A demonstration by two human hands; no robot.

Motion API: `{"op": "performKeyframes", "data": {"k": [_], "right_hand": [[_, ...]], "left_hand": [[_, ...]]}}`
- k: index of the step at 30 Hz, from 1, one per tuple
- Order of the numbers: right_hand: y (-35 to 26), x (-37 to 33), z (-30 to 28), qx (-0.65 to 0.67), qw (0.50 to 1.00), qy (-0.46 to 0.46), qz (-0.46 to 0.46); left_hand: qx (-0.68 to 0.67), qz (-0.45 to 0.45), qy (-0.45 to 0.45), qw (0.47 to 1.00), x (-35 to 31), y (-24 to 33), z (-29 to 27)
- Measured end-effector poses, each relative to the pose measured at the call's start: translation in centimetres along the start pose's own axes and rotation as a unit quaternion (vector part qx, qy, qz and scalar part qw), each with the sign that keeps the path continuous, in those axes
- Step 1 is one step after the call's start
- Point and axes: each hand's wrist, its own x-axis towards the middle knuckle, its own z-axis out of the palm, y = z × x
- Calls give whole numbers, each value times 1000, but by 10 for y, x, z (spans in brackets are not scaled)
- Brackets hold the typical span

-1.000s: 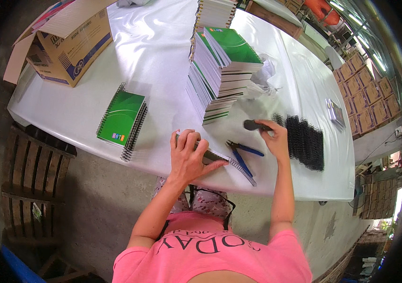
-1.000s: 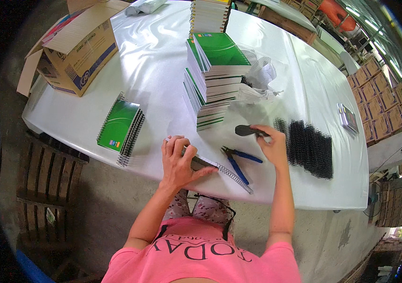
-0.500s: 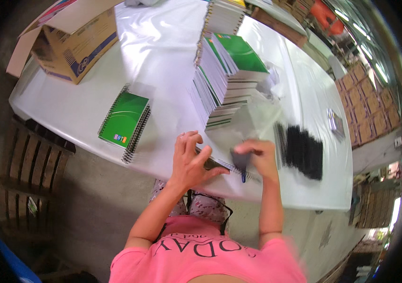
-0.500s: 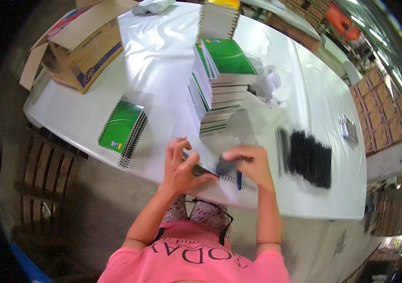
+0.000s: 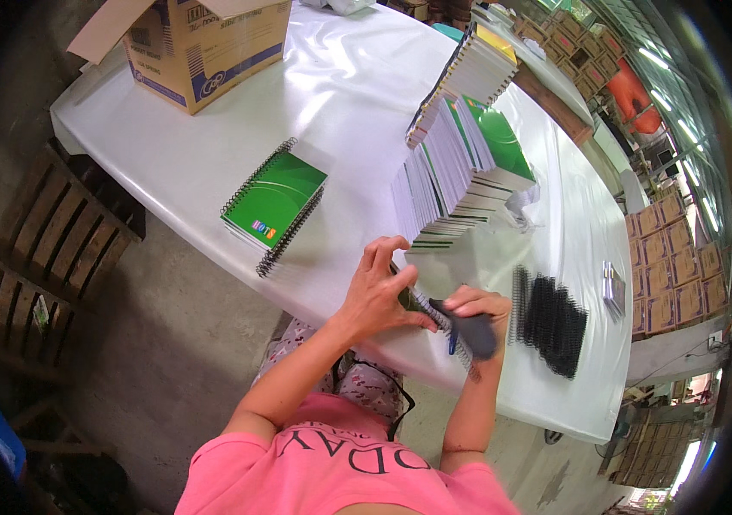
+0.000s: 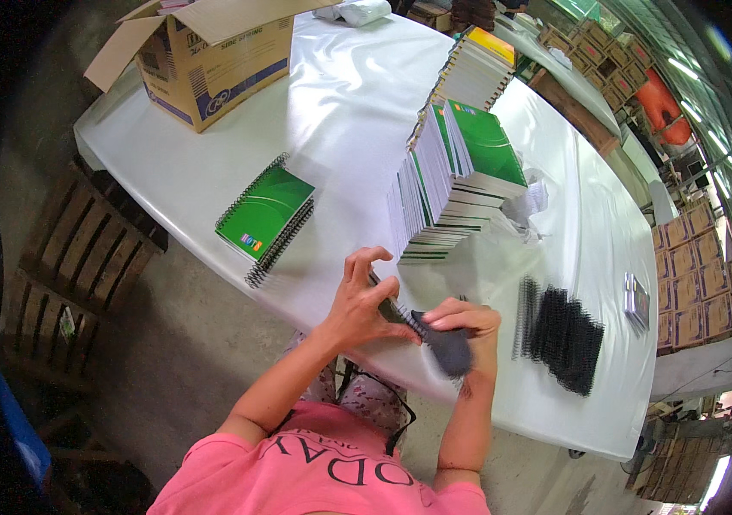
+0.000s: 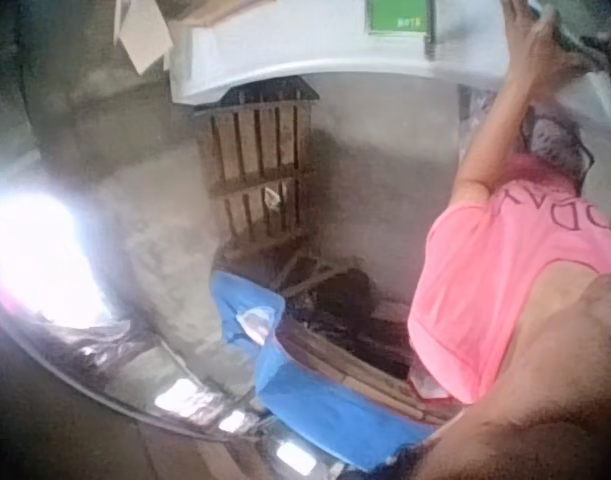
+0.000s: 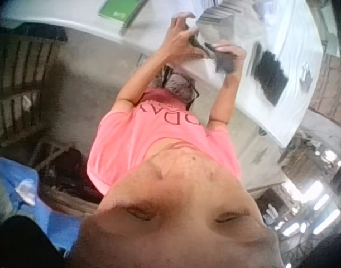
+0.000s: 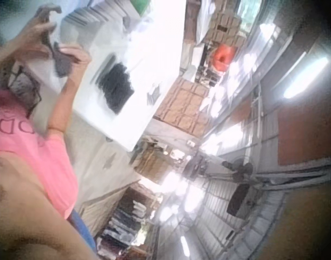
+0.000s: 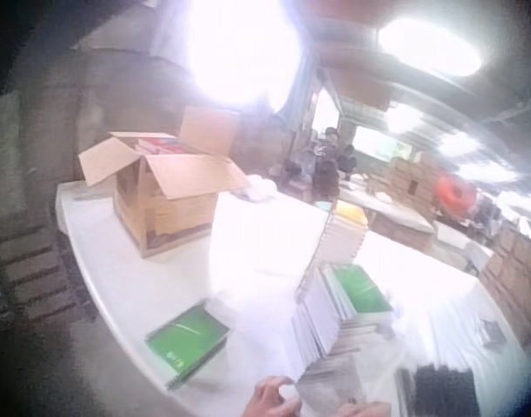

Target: The person picks up notebooks one at a time, inserts a spiral coil through the pre-punched holes, and uses pliers to trim and crimp the ends of the coil. The completed notebooks are then stacked on the table.

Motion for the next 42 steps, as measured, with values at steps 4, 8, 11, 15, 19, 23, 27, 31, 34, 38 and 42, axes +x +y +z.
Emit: {"op": "performKeyframes", "data": {"k": [4, 8, 11, 15, 19, 23, 27, 31, 34, 38, 42], "right_hand": [[9, 1, 2, 49, 998, -13, -46], [-1, 2, 8, 185, 973, -26, -133], [-11, -7, -11, -59, 993, 101, -10], [-57, -32, -4, 30, 962, 267, -41], [-22, -37, 48, -267, 903, 303, -148], [21, -49, 75, -355, 869, 292, -186], [14, -97, 76, -192, 957, 213, -37], [-17, -97, 16, 209, 934, 288, -37], [-17, -62, -23, 281, 937, 203, -39], [-7, -20, -14, 160, 986, -25, -36], [8, -8, 0, 13, 999, -33, 34]], "left_hand": [[-54, -18, -20, 998, -2, -4, 1], [-103, -37, -26, 994, 0, -10, 3], [-44, -54, 2, 998, -7, -8, 7], [25, -69, 49, 996, -9, -2, 13], [35, -60, 35, 997, -9, 0, 11], [19, -64, 0, 998, -9, -5, 13], [0, -72, -51, 996, -7, -10, 6], [-110, -101, -71, 986, -8, -14, -9], [-123, -66, -86, 986, -5, -19, -13], [-188, -68, -126, 972, -2, -19, -17], [-189, -72, -139, 969, -3, -24, -19]]}}
